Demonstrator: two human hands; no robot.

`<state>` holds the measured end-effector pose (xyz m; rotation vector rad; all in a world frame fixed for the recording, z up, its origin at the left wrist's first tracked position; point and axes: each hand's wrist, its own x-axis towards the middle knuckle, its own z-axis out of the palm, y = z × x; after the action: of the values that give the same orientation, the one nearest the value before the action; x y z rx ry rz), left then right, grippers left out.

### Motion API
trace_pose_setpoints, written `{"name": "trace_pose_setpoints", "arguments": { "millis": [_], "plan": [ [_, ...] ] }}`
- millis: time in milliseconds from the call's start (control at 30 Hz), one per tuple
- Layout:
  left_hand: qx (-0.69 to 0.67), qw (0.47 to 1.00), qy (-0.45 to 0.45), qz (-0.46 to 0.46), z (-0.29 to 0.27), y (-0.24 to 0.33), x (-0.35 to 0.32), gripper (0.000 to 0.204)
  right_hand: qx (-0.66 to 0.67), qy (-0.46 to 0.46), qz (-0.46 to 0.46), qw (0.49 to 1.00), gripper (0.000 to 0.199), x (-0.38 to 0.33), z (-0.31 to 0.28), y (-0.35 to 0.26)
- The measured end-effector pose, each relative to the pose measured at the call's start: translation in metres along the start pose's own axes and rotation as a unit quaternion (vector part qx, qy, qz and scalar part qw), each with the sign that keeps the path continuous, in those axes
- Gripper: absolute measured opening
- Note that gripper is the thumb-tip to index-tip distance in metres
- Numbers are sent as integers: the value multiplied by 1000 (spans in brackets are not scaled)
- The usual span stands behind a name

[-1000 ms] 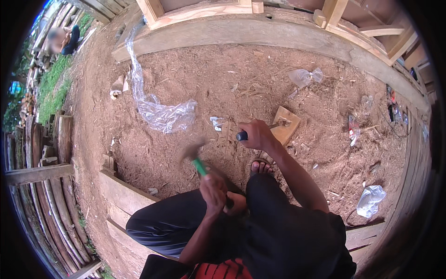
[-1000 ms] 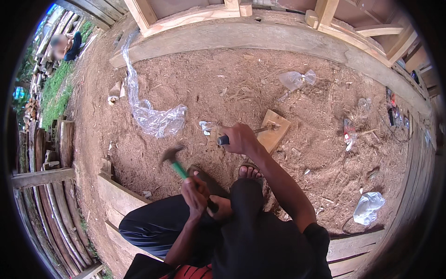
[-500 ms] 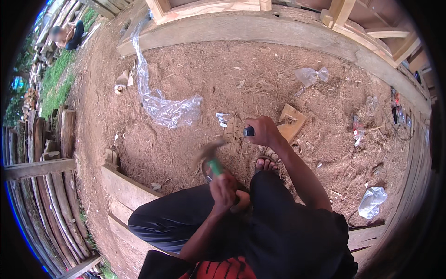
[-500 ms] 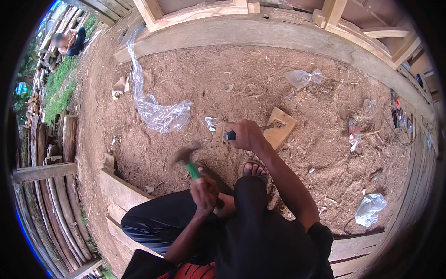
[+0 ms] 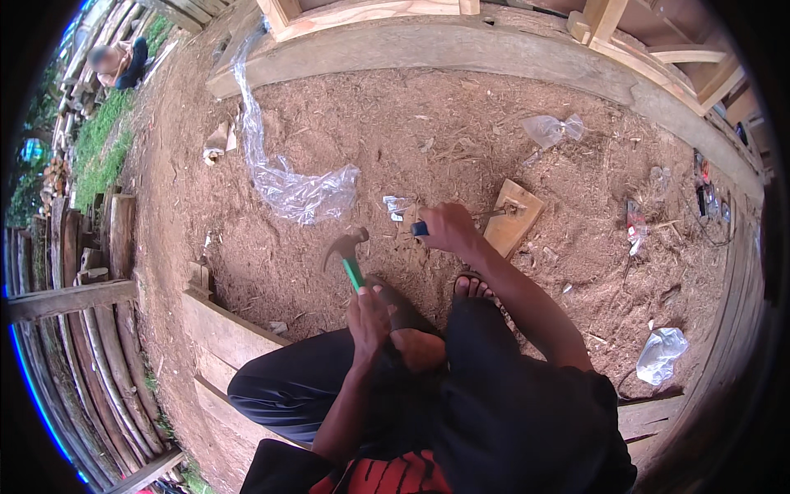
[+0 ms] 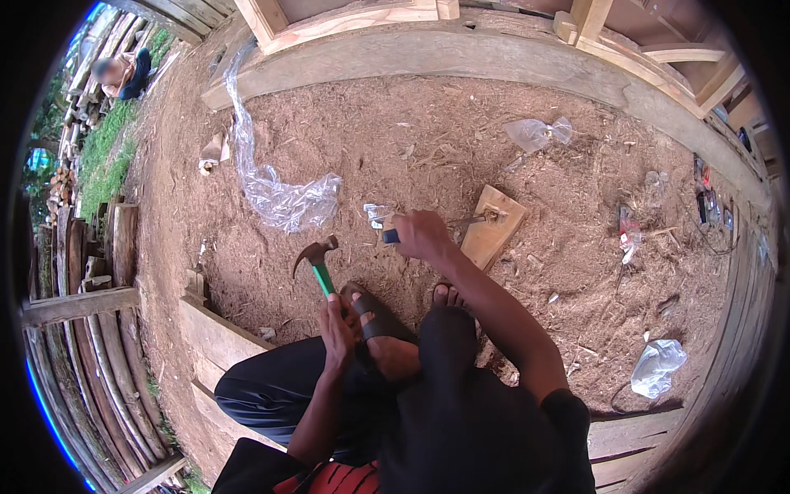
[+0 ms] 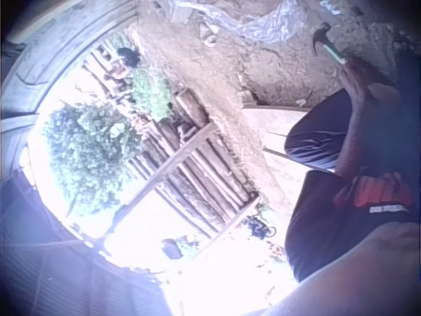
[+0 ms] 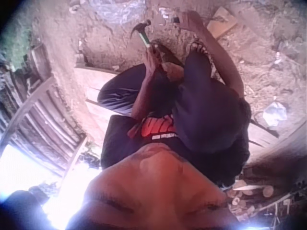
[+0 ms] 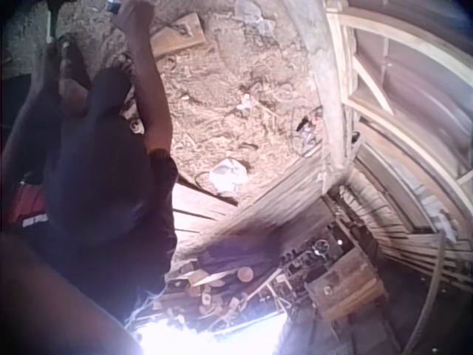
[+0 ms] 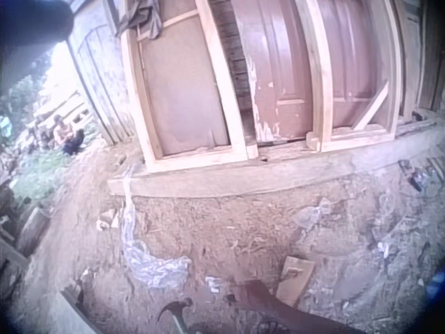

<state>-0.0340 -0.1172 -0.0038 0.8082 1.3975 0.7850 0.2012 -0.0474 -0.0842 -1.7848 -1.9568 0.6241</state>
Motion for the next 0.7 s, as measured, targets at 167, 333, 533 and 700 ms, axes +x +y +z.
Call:
{"name": "trace_pose_setpoints", "arguments": {
  "millis": [167,333,533,700],
  "plan": [
    [-13,1000,-5,-16,-11,5,4,40,-73,-61,23,995,22,4,43,4],
    [19,999,-36,7,-17,2,-1,42,-27,-36,25,999,19,-2,15,-7],
    [24,997,-19,69,-1,22,-19,42,52,-12,22,998,20,-1,-21,-1],
    [39,992,3,123,18,-5,-13,43,72,10,33,997,18,0,-43,-7]
  ]
}}
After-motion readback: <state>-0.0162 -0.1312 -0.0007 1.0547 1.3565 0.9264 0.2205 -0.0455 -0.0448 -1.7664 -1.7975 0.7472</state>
